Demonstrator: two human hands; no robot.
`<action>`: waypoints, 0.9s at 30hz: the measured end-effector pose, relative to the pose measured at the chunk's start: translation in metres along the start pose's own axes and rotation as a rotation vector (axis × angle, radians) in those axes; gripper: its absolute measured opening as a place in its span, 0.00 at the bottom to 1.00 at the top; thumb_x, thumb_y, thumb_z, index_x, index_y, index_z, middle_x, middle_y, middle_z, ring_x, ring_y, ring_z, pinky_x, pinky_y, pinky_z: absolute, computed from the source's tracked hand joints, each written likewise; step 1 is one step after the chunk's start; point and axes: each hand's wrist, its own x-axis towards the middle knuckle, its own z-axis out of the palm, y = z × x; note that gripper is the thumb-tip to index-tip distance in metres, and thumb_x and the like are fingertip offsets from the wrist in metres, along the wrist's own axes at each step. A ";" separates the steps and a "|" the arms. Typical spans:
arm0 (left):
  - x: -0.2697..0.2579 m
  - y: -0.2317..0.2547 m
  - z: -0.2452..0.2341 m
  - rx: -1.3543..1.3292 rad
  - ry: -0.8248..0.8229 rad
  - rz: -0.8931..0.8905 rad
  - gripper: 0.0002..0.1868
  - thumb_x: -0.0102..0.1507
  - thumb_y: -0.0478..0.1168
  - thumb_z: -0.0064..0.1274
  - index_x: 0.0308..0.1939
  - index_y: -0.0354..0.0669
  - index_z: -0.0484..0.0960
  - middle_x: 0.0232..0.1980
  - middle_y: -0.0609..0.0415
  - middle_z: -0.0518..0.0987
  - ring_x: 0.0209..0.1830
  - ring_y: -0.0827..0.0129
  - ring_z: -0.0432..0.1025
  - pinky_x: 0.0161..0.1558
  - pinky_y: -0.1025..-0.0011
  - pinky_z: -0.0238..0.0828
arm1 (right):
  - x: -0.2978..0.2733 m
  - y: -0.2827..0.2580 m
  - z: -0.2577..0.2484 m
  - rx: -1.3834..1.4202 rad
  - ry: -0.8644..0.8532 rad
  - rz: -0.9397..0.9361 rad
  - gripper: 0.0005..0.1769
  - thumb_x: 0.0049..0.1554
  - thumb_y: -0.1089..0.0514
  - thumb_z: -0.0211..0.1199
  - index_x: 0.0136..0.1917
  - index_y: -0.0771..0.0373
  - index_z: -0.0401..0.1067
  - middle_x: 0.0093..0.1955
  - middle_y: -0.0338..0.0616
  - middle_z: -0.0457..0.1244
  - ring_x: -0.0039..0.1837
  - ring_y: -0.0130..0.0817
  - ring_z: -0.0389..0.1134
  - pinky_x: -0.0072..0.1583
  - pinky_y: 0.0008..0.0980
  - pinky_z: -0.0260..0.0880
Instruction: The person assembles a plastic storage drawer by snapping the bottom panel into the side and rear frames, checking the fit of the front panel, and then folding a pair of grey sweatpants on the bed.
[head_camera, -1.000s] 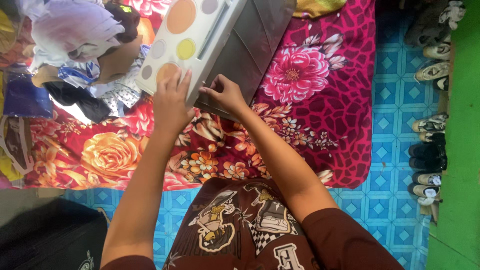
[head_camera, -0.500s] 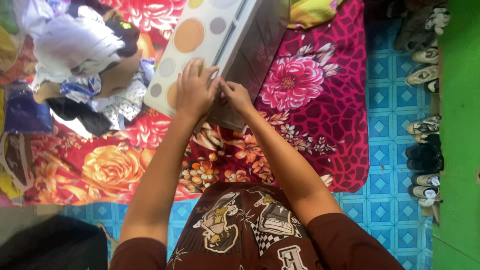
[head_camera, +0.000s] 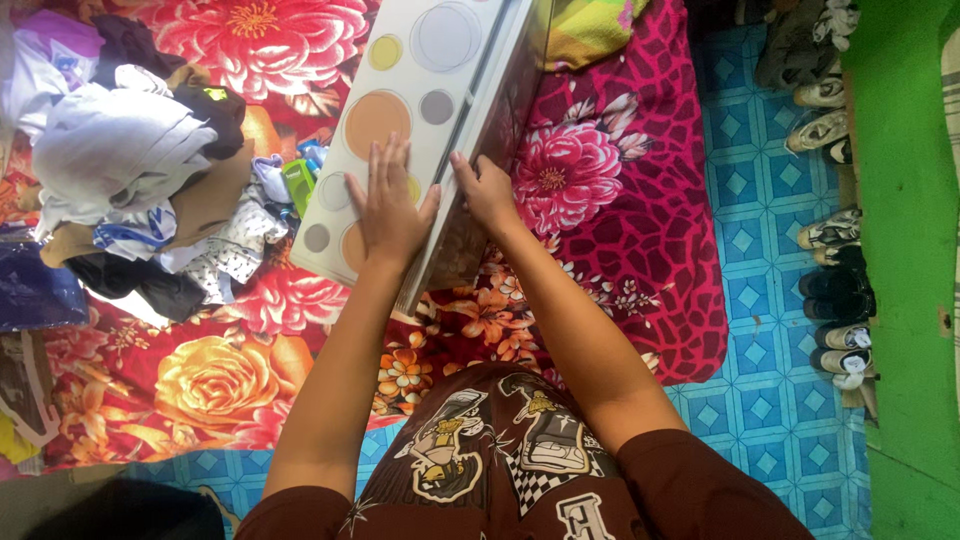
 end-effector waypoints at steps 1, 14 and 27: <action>0.003 0.003 0.000 0.040 -0.027 -0.056 0.41 0.63 0.54 0.57 0.78 0.49 0.62 0.83 0.54 0.54 0.84 0.53 0.45 0.74 0.27 0.32 | 0.003 0.000 0.000 -0.041 -0.029 0.026 0.31 0.61 0.35 0.58 0.40 0.68 0.71 0.31 0.45 0.65 0.30 0.31 0.68 0.33 0.31 0.70; 0.039 0.015 -0.016 0.239 -0.180 0.079 0.43 0.58 0.50 0.61 0.75 0.43 0.67 0.75 0.32 0.64 0.72 0.33 0.62 0.57 0.46 0.71 | 0.015 0.011 0.004 -0.179 0.033 -0.031 0.29 0.59 0.39 0.61 0.43 0.72 0.72 0.35 0.55 0.68 0.36 0.41 0.72 0.41 0.38 0.71; 0.085 -0.010 -0.024 -0.042 -0.126 -0.459 0.73 0.50 0.79 0.64 0.78 0.33 0.43 0.75 0.31 0.58 0.75 0.44 0.54 0.71 0.44 0.47 | 0.012 -0.018 -0.003 -0.282 0.001 0.176 0.40 0.45 0.49 0.71 0.58 0.75 0.55 0.50 0.65 0.67 0.49 0.51 0.74 0.49 0.42 0.77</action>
